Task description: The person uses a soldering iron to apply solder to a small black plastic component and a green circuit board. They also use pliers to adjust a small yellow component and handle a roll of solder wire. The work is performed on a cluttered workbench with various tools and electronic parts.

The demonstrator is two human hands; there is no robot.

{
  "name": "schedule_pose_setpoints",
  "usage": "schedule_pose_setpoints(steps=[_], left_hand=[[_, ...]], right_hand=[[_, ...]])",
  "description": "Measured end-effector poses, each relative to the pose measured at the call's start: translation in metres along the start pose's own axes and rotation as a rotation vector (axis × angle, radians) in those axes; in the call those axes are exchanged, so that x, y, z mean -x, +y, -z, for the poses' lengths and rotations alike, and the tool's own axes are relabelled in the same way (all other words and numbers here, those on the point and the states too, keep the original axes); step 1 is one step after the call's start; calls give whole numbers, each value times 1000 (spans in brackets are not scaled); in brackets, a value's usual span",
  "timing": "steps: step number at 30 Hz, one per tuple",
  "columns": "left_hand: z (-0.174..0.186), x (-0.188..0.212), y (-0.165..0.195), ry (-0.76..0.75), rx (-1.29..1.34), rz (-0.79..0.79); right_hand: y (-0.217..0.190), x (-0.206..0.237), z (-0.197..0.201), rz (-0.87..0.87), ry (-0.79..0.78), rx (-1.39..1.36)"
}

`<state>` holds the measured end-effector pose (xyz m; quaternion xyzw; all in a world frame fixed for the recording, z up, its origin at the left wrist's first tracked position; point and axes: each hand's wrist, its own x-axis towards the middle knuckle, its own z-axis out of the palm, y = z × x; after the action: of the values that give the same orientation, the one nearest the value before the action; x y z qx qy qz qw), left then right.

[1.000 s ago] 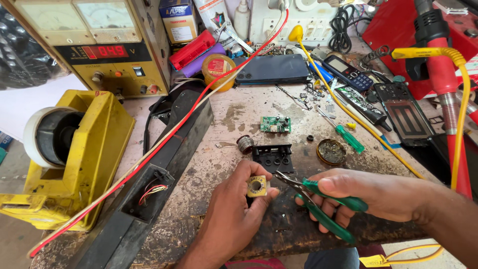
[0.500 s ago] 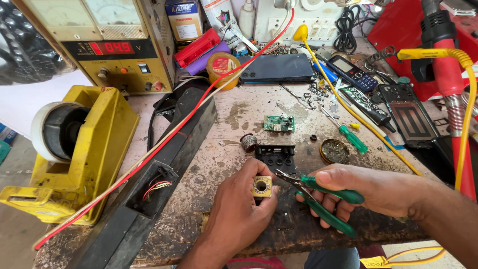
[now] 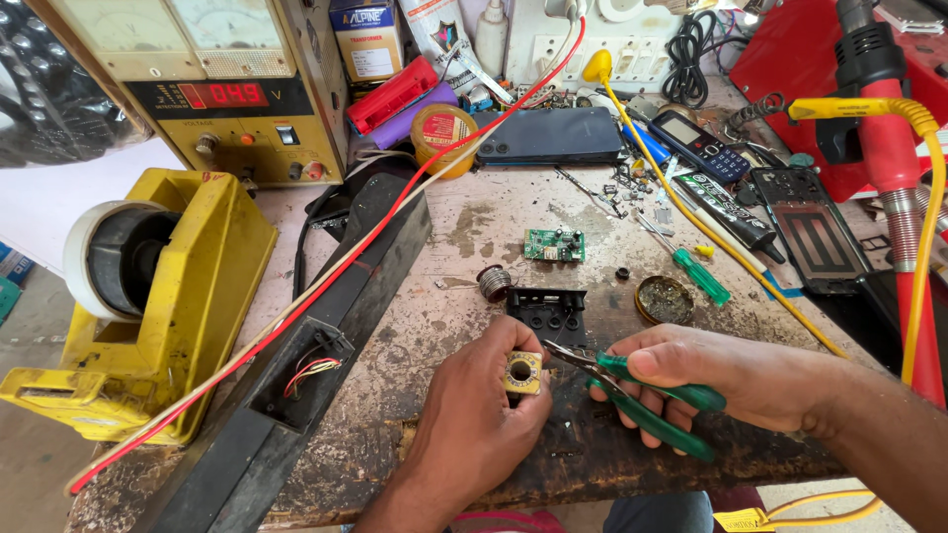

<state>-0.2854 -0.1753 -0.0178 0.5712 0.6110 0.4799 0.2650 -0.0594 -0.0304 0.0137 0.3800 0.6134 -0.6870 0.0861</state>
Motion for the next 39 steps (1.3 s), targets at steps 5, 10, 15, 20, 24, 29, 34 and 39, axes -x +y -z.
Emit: schedule_pose_setpoints(steps=[5, 10, 15, 20, 24, 29, 34, 39], left_hand=[[-7, -5, 3, 9, 2, -10], [-10, -19, 6, -18, 30, 78], [-10, -34, 11, 118, 85, 158], [-6, -94, 8, 333, -94, -374], [-22, -195, -3, 219, -159, -457], [-55, -230, -9, -26, -378, -277], [-95, -205, -9, -147, -383, -152], [-95, -210, -14, 9, -387, -388]], right_hand=[[7, 0, 10, 57, -32, -14], [6, -5, 16, 61, -48, 71], [4, 43, 36, 271, -16, 255], [16, 42, 95, 159, 795, 805], [17, 7, 143, 19, 1282, 1003], [38, 17, 154, -66, 1335, 1023], [65, 58, 147, 136, 1371, 1094], [58, 54, 95, 629, 1340, 1076]])
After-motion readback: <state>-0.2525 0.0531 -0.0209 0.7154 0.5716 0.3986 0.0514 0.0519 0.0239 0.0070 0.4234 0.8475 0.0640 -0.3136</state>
